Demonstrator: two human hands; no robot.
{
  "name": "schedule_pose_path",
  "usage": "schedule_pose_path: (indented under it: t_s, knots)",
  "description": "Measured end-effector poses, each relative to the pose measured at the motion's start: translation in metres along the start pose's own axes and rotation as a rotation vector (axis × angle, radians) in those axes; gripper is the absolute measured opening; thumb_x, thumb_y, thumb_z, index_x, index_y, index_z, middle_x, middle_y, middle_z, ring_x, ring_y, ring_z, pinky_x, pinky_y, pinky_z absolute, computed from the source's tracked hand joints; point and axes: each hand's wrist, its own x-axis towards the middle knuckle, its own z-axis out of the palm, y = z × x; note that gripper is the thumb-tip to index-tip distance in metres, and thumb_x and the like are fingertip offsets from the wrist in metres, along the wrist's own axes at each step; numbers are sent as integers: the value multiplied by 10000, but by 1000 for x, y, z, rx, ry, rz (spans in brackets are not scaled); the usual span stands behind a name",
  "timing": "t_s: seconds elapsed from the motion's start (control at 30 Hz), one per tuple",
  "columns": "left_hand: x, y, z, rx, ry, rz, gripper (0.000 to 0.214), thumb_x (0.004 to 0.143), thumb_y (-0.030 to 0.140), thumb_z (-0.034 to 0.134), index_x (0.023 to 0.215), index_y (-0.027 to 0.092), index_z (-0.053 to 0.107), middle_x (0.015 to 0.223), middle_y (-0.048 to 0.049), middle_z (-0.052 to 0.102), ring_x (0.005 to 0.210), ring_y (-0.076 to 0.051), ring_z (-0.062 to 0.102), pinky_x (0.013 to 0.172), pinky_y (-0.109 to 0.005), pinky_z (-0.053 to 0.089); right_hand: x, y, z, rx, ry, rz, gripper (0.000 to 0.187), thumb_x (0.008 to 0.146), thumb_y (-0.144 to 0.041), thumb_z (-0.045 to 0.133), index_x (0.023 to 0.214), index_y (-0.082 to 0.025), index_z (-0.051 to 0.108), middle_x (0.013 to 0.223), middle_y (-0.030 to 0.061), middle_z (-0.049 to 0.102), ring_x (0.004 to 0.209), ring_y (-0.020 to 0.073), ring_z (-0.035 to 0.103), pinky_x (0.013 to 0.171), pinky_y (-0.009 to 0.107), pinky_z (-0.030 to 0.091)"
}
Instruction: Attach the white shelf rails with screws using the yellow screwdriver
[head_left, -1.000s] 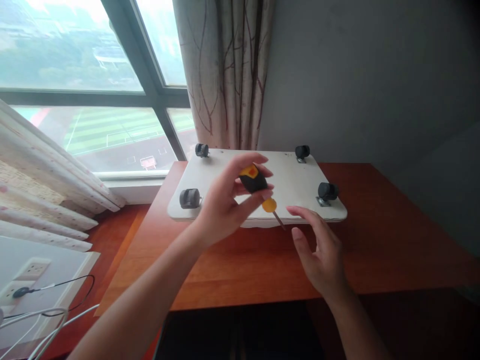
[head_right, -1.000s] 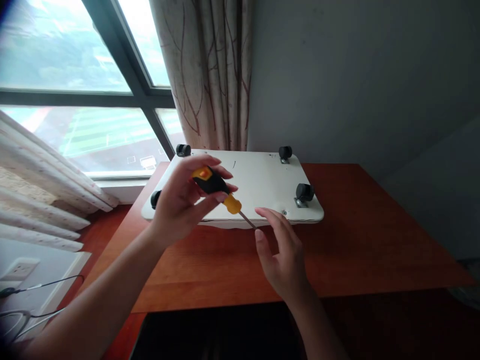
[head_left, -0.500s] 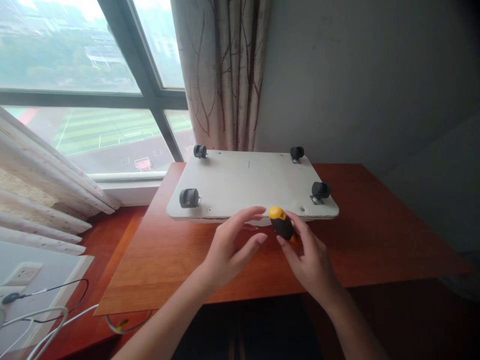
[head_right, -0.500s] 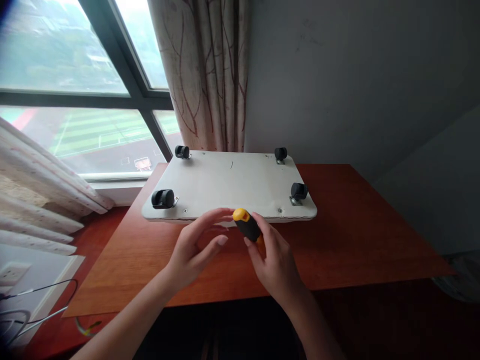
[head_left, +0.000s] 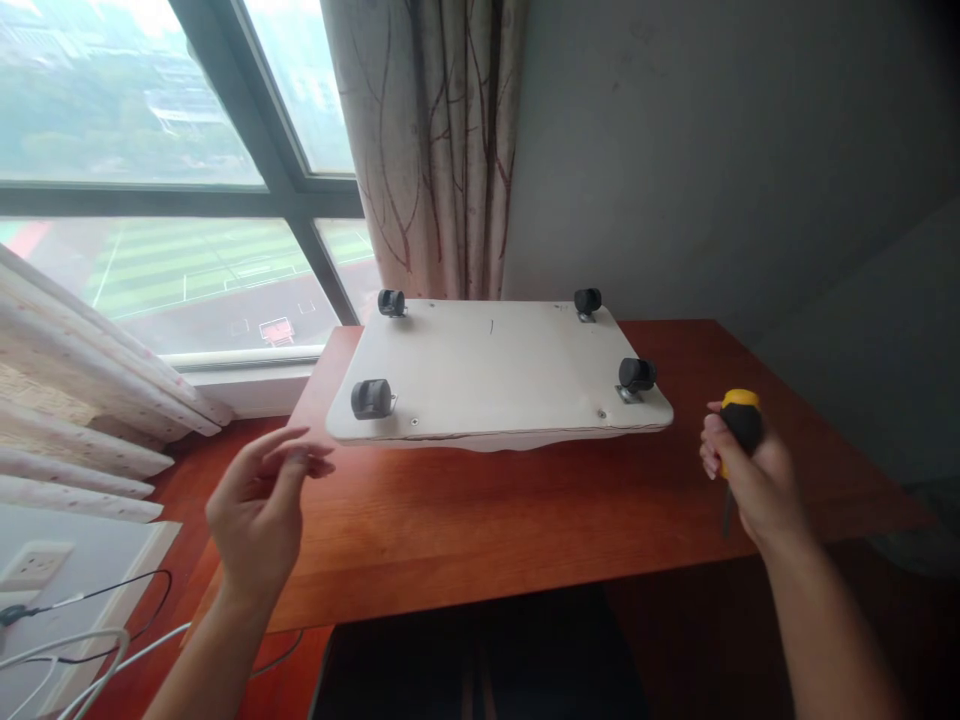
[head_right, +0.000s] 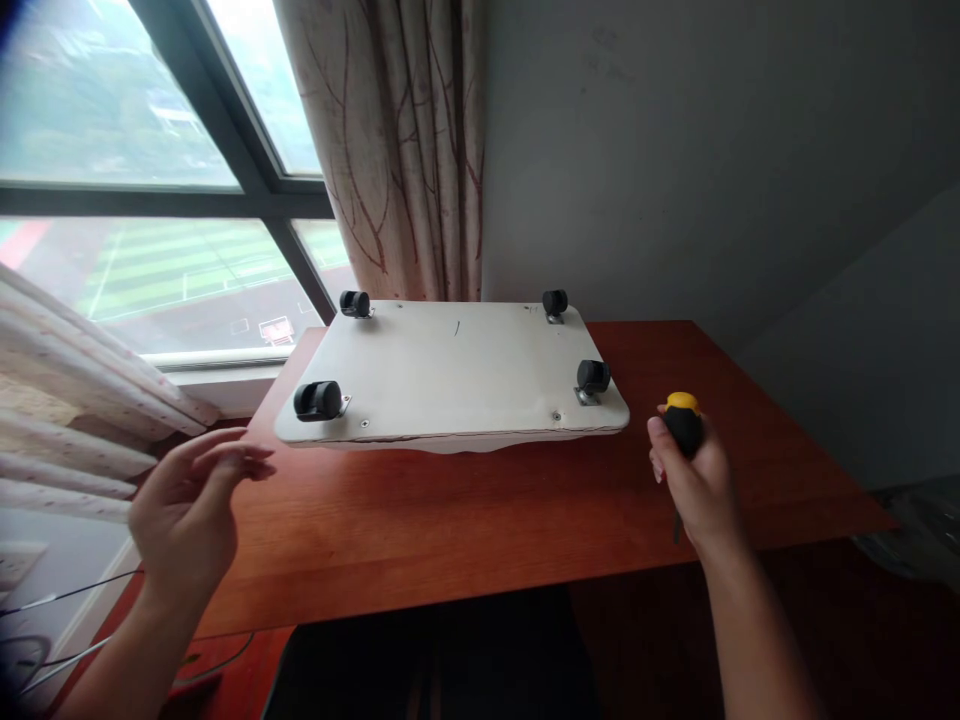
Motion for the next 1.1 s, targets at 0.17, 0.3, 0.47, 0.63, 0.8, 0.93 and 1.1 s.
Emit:
schedule_pose_path:
  t_s: [0.17, 0.3, 0.47, 0.63, 0.8, 0.93, 1.1]
  knots:
    - [31, -21, -15, 20, 74, -117, 238, 822, 416, 701, 1015, 279, 674, 860, 44, 696, 722, -190, 635, 771, -402, 586, 23, 4, -26, 108, -14, 47, 331, 853, -543, 660, 942, -226, 622, 628, -12, 490, 494, 102, 460, 411, 252, 349]
    - [41, -35, -16, 12, -131, -187, 331, 789, 393, 747, 1059, 217, 673, 922, -17, 708, 778, -193, 660, 760, -345, 556, 30, -1, -40, 265, -59, 66, 353, 946, -533, 491, 801, -232, 604, 724, 52, 558, 619, 146, 598, 509, 331, 459]
    - [39, -37, -8, 21, -173, -225, 358, 762, 407, 761, 1053, 217, 678, 889, -21, 692, 786, -200, 662, 729, -330, 554, 12, 4, -18, 208, 40, 142, 304, 889, -486, 590, 902, -195, 675, 848, 59, 634, 611, 113, 587, 477, 263, 466]
    - [34, -41, -6, 25, -240, -260, 462, 735, 439, 766, 1098, 180, 645, 899, -31, 686, 782, -195, 674, 719, -313, 567, -27, 10, 12, 306, -114, 319, 306, 798, -424, 723, 974, -209, 596, 945, 42, 690, 610, 113, 623, 433, 190, 438]
    - [28, -47, -7, 31, -275, -294, 476, 726, 452, 778, 1075, 161, 636, 879, -29, 675, 785, -187, 677, 726, -289, 571, -60, 27, 37, 318, -399, 385, 368, 814, -406, 745, 1041, -206, 535, 1084, 74, 692, 831, 198, 730, 683, 311, 604]
    - [26, -46, -4, 34, -282, -292, 438, 740, 446, 768, 1042, 155, 639, 866, -24, 661, 785, -186, 681, 736, -295, 573, -72, 44, 58, 210, -514, 277, 394, 827, -452, 725, 1034, -198, 506, 1095, 105, 704, 904, 233, 734, 801, 437, 619]
    - [26, -44, -2, 33, -302, -287, 419, 752, 437, 760, 1036, 154, 638, 860, -28, 659, 790, -188, 681, 731, -293, 575, -62, 53, 66, -327, -634, -300, 226, 842, -296, 707, 1031, -193, 636, 1062, 88, 722, 983, 212, 700, 876, 381, 587]
